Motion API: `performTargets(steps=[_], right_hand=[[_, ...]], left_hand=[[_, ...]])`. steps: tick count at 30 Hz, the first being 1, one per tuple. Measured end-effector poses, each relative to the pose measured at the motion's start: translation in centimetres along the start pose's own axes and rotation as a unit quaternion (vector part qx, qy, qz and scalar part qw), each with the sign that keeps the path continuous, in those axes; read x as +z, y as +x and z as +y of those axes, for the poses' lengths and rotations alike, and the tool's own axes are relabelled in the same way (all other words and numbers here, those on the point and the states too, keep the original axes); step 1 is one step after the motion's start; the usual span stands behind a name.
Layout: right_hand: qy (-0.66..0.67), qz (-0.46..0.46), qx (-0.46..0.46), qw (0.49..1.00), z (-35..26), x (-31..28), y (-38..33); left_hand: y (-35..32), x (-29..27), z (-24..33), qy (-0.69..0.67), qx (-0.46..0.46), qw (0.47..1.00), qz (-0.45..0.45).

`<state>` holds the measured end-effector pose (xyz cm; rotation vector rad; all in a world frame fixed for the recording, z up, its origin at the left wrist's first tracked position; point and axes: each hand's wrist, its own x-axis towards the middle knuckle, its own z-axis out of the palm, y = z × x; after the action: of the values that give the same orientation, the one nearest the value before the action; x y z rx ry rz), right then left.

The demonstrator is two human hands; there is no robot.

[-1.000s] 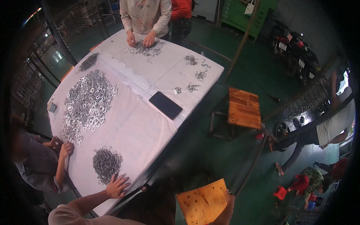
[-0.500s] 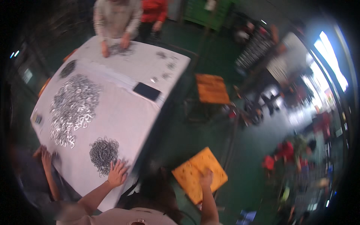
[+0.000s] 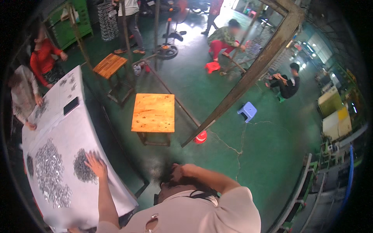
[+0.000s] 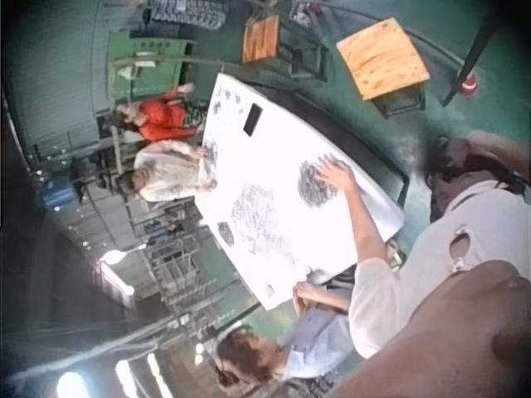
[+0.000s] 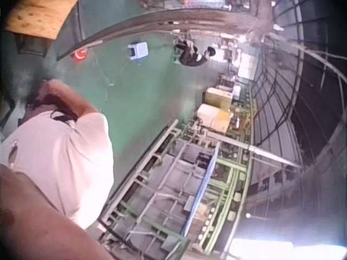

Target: The person assembles small metal links into chains by hand at a table. They pick up individual links, interlock them, and form longer chains, occasionally hanging the chains on a nearby rack. Other workers are also assembling links at the same table.

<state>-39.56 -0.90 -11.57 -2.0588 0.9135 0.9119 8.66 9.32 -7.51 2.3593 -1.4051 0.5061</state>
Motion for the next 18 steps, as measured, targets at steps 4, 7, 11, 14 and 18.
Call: performTargets(steps=[4, 7, 11, 14, 18], right_hand=[[0.052, 0.095, 0.001, 0.994, 10.0, 10.5, -3.4], [0.158, 0.127, 0.117, 0.972, 13.1, 10.0, -8.7], [0.214, 0.160, 0.120, 0.956, 20.6, 16.0, -14.1], [0.350, 0.173, 0.214, 0.895, 26.6, 21.3, -17.5], [0.402, 0.177, 0.288, 0.851, 36.1, 23.4, -25.0]], left_hand=[[1.2, -0.8, 2.2, 0.015, 0.003, 0.999, -0.042], [0.5, -1.3, 7.3, -0.036, 0.071, 0.996, 0.031], [-3.3, -4.7, 28.5, -0.310, 0.263, 0.910, -0.075], [-11.3, -3.6, 45.9, -0.457, 0.339, 0.787, -0.237], [-18.2, -5.8, 68.9, -0.549, 0.426, 0.615, -0.371]])
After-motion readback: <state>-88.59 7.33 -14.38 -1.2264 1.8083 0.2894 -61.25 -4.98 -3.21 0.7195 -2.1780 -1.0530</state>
